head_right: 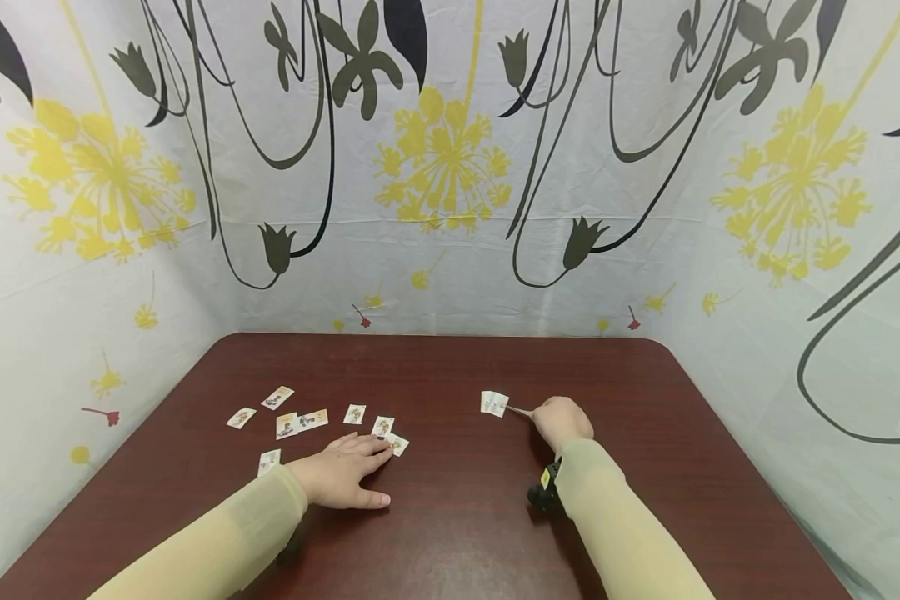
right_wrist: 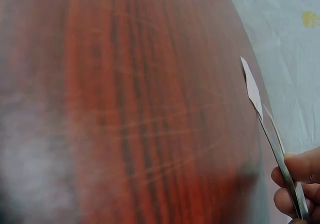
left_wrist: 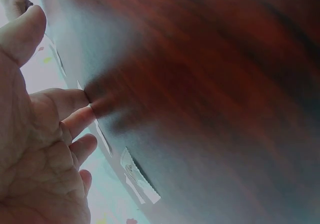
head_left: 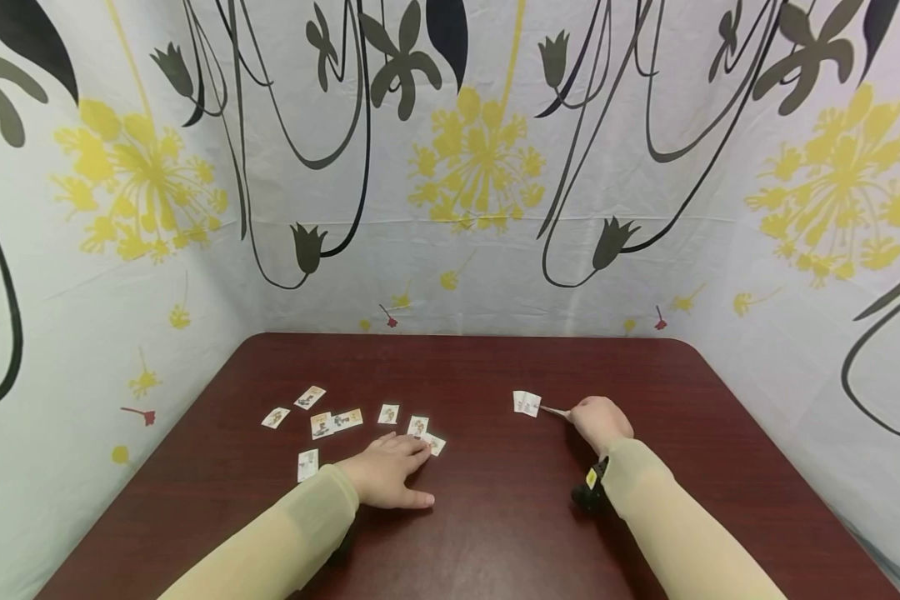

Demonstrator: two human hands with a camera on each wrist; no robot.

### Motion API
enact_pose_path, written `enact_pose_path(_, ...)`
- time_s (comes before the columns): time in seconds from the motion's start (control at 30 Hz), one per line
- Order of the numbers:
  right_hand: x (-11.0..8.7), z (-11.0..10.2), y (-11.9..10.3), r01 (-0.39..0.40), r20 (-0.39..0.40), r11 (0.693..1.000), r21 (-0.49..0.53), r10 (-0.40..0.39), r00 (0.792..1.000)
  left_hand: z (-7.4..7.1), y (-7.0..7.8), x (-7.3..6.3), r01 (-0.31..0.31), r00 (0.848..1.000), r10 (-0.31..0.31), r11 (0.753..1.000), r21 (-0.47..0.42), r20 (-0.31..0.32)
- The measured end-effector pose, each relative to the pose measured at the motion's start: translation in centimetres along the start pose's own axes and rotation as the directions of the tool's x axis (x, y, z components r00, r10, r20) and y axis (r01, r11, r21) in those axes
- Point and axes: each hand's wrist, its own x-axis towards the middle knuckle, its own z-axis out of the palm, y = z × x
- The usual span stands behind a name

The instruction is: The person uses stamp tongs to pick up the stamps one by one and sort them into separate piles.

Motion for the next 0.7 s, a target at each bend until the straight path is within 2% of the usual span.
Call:
enact_pose_path(0.4, -1.8, 0.3, 0.1, 0.021, -0.015, 1.0, -0.014, -0.021, 1.0, 0.1, -0.1, 0.0, -0.006, 1.0, 0.006, 1.0, 0.005, -0.002)
enact_pose_path(0.7, -3.3, 1.5, -1.5, 0.041, -0.012, 0.999, -0.003, -0.042, 0.999, 0.3, -0.1, 0.2, 0.002, 1.0, -0.002, 1.0, 0.006, -0.003)
